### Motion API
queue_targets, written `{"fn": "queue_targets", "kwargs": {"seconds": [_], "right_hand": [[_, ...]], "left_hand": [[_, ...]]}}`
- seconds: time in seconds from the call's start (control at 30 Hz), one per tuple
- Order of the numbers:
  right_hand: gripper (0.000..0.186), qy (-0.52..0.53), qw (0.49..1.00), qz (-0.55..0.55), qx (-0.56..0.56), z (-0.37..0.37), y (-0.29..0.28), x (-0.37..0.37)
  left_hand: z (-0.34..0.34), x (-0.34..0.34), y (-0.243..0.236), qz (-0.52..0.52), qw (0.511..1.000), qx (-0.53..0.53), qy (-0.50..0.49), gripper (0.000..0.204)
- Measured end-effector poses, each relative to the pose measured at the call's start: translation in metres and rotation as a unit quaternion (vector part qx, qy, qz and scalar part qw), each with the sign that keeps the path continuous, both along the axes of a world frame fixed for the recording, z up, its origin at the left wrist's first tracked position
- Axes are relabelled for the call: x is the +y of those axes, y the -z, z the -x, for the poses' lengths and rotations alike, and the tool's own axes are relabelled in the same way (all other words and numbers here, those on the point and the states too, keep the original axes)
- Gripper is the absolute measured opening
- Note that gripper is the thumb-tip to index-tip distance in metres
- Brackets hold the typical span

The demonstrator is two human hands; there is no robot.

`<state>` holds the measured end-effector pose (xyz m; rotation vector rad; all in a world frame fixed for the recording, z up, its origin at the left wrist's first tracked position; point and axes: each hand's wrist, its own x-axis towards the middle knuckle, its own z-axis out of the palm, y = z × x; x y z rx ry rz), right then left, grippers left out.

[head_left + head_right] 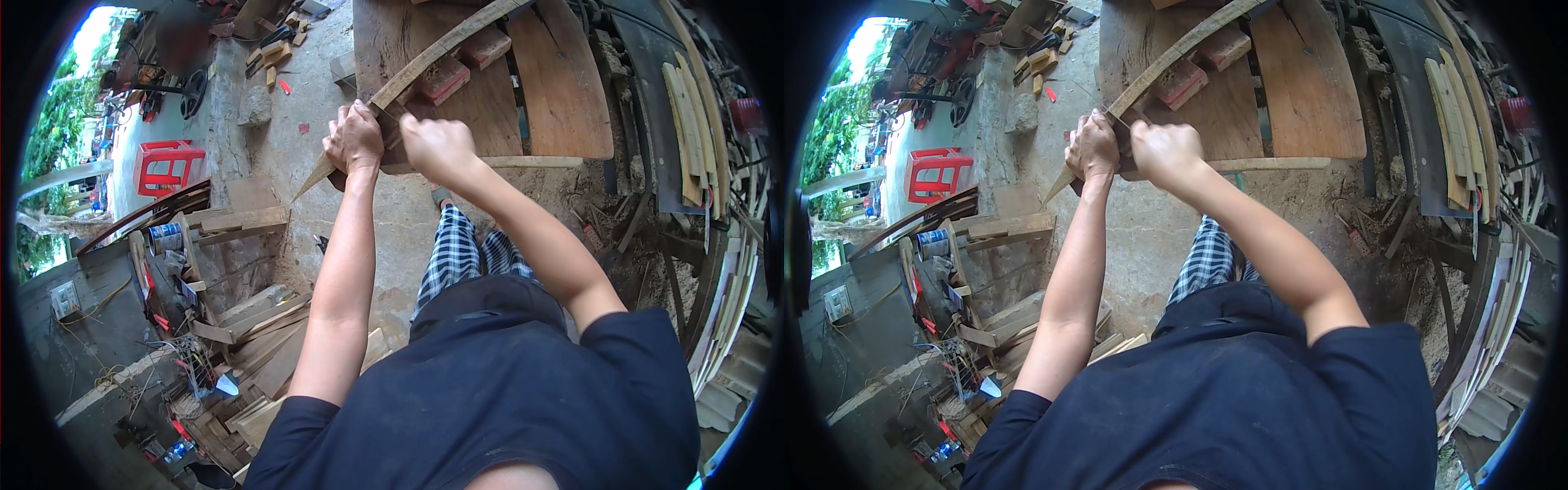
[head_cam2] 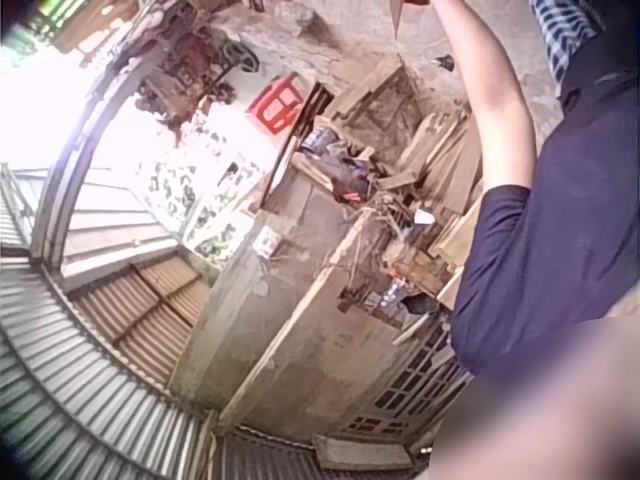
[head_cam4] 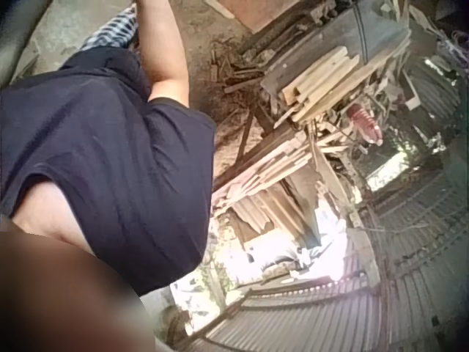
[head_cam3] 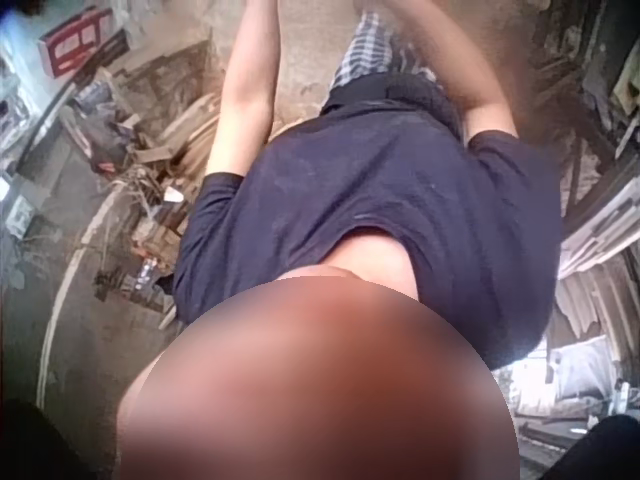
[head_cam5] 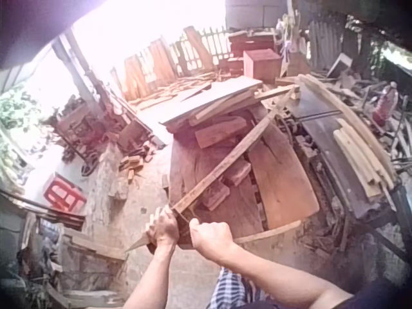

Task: Shave or plane a thin piece of curved wood using a handheld blade.

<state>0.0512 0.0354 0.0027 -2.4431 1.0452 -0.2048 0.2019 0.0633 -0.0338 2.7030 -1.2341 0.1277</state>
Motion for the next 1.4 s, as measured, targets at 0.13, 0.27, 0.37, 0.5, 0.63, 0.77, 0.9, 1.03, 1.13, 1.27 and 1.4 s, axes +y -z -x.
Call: {"fn": "queue_targets", "kwargs": {"seconds": [0.13, 0.27, 0.37, 0.5, 0.63, 0.77, 0.9, 1.03, 1.13, 1.27, 1.4], "right_hand": [[0.016, -0.004, 0.994, -0.045, 0.103, 0.038, -0.025, 0.017], [0.018, 0.007, 0.999, 0.025, 0.019, -0.016, -0.007, -0.018], [0.016, 0.004, 1.0, 0.023, 0.017, -0.022, -0.006, -0.016], [0.012, -0.006, 0.998, -0.018, 0.059, 0.026, -0.02, 0.011], [0.014, 0.0, 0.999, -0.005, 0.046, 0.004, -0.01, -0.008], [0.016, 0.005, 1.0, 0.022, 0.007, -0.026, -0.003, -0.023], [0.015, -0.001, 1.0, -0.01, 0.024, 0.012, -0.013, 0.006], [0.014, -0.003, 0.998, -0.023, 0.055, 0.024, -0.018, 0.007], [0.016, 0.008, 1.0, 0.026, 0.001, -0.021, 0.002, -0.024], [0.015, 0.011, 1.0, 0.005, 0.013, -0.019, 0.002, -0.012], [0.015, -0.011, 0.993, -0.055, 0.105, 0.034, -0.025, 0.015]], "left_hand": [[0.002, -0.004, -0.007, -0.015, 1.0, -0.002, -0.005, 0.048], [0.009, -0.01, -0.007, 0.015, 1.0, 0.002, 0.018, 0.048], [0.004, -0.005, -0.005, 0.012, 1.0, 0.002, 0.008, 0.048], [0.003, -0.001, -0.002, 0.026, 0.999, -0.028, 0.004, 0.045], [0.008, -0.007, -0.006, 0.027, 0.999, -0.015, 0.01, 0.045], [0.008, -0.009, -0.002, 0.019, 1.0, -0.001, 0.005, 0.045], [-0.001, -0.001, 0.0, 0.027, 0.999, -0.027, 0.005, 0.045], [0.004, -0.006, -0.008, -0.018, 1.0, 0.01, -0.011, 0.047], [0.008, -0.013, -0.006, 0.01, 1.0, -0.011, 0.026, 0.047], [0.002, -0.002, -0.002, 0.008, 1.0, 0.004, 0.007, 0.047], [0.001, -0.003, -0.008, -0.004, 1.0, 0.0, -0.001, 0.047]]}}
